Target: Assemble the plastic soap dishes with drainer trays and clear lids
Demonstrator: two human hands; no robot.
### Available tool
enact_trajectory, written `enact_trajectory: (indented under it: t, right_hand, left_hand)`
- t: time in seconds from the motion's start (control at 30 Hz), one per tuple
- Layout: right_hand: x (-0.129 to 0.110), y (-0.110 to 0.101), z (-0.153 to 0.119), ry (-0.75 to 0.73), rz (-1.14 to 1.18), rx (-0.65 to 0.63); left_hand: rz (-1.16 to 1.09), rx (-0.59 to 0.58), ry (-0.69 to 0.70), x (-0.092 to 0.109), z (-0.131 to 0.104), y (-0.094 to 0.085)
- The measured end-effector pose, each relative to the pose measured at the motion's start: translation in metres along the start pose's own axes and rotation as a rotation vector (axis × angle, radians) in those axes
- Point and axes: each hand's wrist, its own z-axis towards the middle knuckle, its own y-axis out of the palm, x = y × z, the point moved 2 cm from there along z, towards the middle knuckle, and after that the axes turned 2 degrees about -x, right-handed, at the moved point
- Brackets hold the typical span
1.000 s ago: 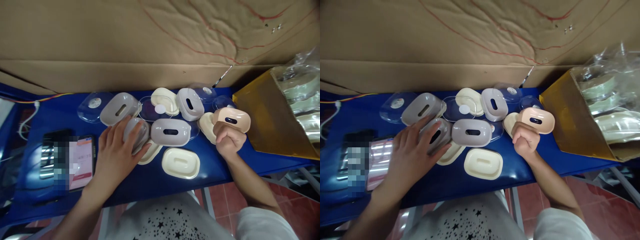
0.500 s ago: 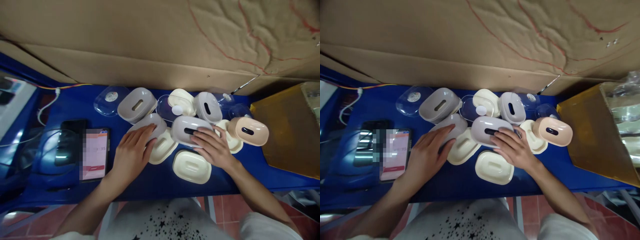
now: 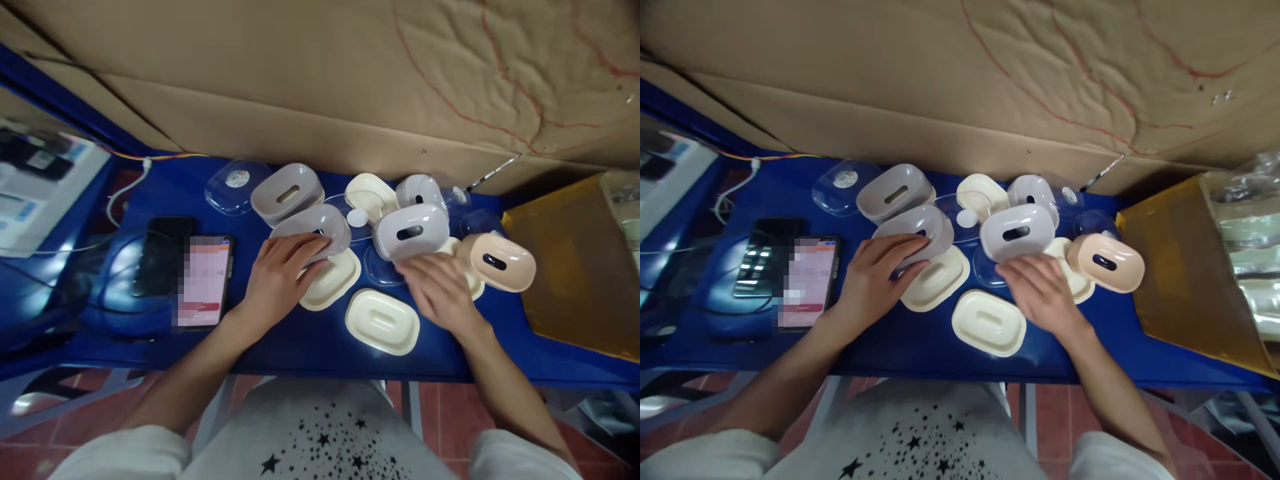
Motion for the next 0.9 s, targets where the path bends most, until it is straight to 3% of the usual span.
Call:
enact_trajectory:
  t: [0.13, 0.37, 0.47, 0.67, 0.9]
  right_hand:
    - [-0.026, 0.008, 0.004, -0.172, 0.111, -0.114]
    - [-0.021, 0.026, 0.0, -0.11, 0.128, -0.163]
    - [-0.017, 0.025, -0.002, -0.093, 0.151, -0.199]
    - [-0.009, 0.019, -0.006, -0.03, 0.185, -0.242]
    - [-0.011, 0.019, -0.005, -0.019, 0.211, -0.222]
  left_hand:
    - [0.027, 0.002, -0.04, 0.018, -0.002, -0.007]
    - [0.089, -0.109, -0.116, 0.062, -0.03, 0.016]
    - [0.131, -0.164, -0.154, 0.066, -0.037, 0.022]
    - [0.176, -0.245, -0.214, 0.063, -0.043, 0.015]
    - [0.092, -0.289, -0.132, 0.064, -0.053, 0.015]
